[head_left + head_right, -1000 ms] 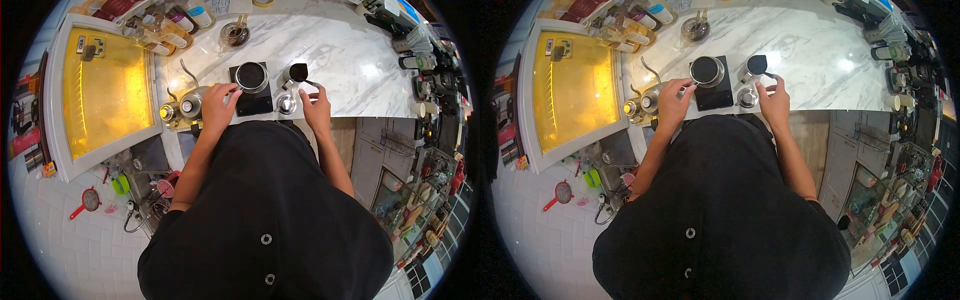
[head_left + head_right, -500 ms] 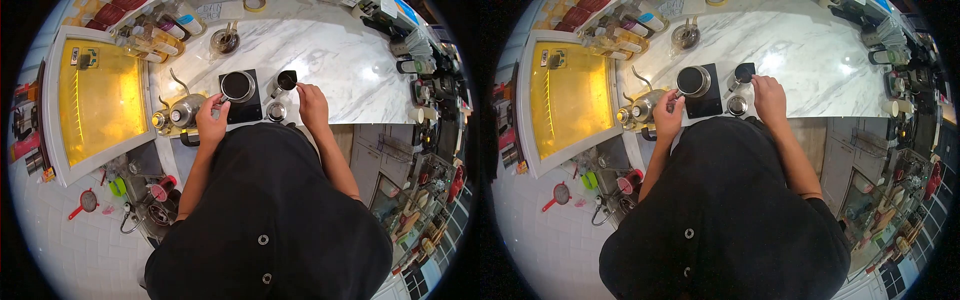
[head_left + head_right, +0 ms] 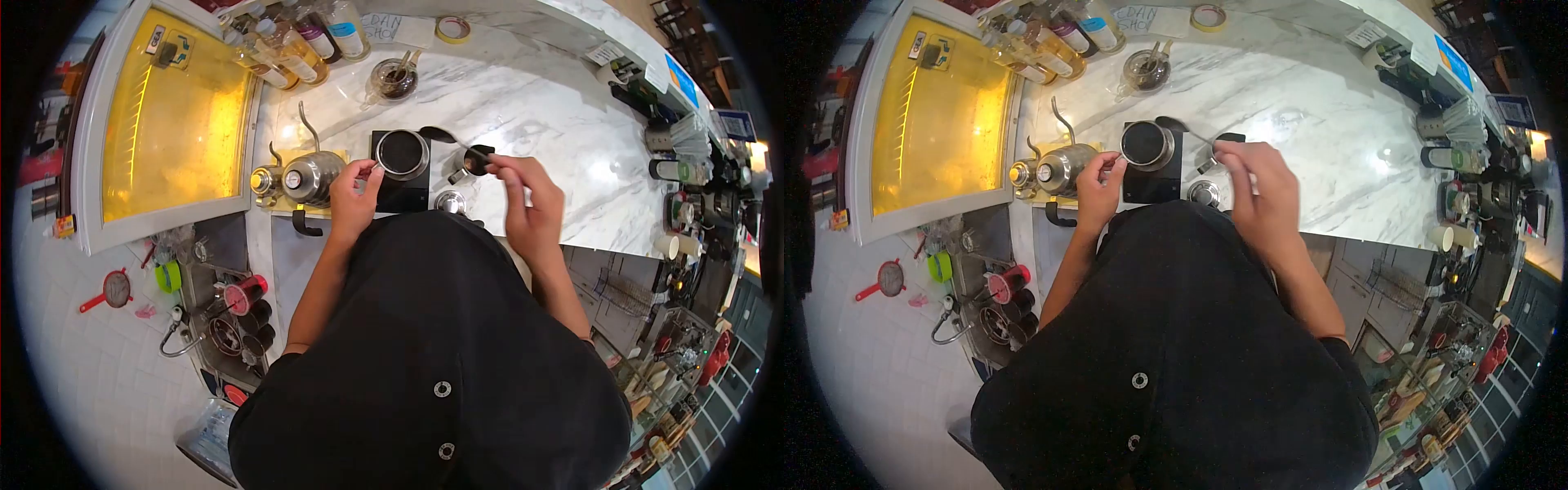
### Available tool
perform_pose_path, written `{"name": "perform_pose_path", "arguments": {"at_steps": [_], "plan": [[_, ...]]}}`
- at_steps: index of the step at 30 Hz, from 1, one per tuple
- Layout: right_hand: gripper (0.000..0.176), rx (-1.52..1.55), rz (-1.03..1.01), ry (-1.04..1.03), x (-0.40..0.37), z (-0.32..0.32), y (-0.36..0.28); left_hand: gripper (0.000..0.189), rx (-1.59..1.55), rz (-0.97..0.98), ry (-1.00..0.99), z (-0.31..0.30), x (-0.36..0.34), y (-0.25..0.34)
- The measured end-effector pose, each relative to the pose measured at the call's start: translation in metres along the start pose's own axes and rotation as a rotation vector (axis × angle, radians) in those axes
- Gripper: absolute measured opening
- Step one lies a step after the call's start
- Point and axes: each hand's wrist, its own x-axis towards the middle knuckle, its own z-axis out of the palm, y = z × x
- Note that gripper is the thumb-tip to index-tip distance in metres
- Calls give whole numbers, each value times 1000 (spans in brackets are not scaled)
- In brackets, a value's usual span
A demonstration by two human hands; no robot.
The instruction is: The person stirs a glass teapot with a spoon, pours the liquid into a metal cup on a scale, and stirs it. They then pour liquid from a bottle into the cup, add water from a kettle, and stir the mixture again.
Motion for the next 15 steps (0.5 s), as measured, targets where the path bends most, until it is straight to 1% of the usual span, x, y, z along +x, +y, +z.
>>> {"name": "perform_pose_path", "arguments": {"at_steps": [1,3,5,7,9,15], "plan": [[16,-26,-67,-31,2,11,3,23,34,-20,-38,-2,-1,1],[15,-141,-237,-87,11,30,9,23,38,-5,-30,-3,-1,4],[15,-158,-271,-111,10,42,15,24,41,10,-23,-4,-2,4],[16,-176,-302,-131,11,49,17,25,72,119,4,-5,-2,4],[18,-259,-316,-185,8,52,17,24,78,124,2,-7,-1,8],[21,-263,-322,-231,2,61,21,22,78,165,-12,-7,0,5]]}}
